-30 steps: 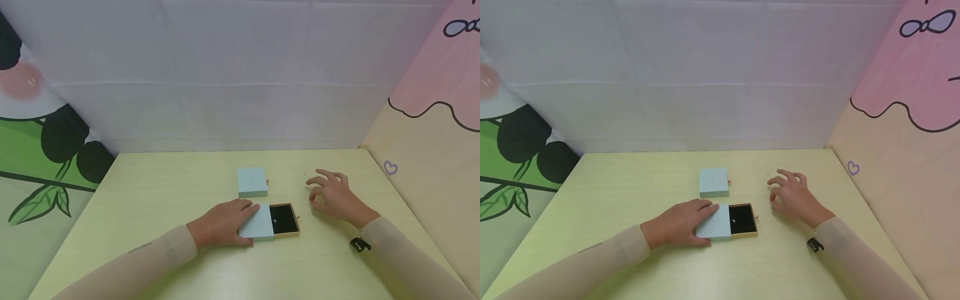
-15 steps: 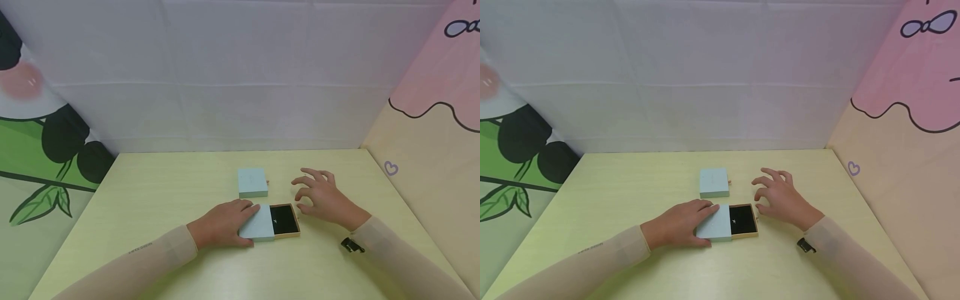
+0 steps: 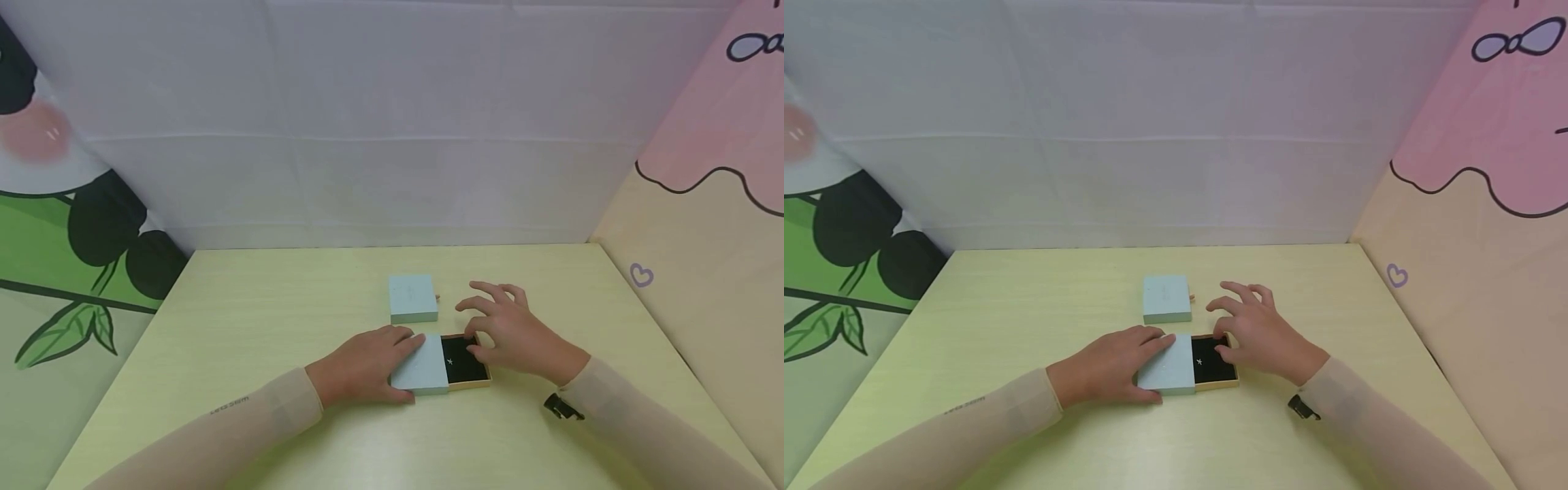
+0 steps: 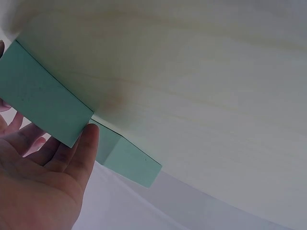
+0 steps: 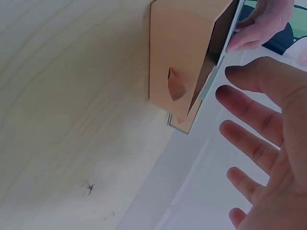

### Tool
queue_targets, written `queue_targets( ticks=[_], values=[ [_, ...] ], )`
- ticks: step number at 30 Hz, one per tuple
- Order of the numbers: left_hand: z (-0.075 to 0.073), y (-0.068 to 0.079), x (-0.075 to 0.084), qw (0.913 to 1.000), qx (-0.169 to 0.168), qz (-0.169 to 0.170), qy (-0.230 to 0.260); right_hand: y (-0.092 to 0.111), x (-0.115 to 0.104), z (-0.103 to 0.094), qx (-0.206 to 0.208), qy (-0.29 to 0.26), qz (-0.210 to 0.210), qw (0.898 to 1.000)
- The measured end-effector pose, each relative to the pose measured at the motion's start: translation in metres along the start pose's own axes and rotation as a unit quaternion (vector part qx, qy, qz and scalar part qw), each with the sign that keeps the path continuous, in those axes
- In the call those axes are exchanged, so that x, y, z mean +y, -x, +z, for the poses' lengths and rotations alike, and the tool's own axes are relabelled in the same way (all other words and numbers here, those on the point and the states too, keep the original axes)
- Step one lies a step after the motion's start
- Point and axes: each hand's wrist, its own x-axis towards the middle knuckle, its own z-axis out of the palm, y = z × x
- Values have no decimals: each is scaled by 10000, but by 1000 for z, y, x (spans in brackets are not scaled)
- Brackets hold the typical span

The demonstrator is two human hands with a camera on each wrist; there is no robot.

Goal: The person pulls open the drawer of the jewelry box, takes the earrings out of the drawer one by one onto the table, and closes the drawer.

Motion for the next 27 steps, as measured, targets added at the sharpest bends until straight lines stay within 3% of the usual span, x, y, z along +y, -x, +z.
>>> queue_targets(
  ticks=[27],
  values=[
    [3,-2,-3,9998,166,114,-60,-10,-17,19,-165,118,-575,9981]
  ],
)
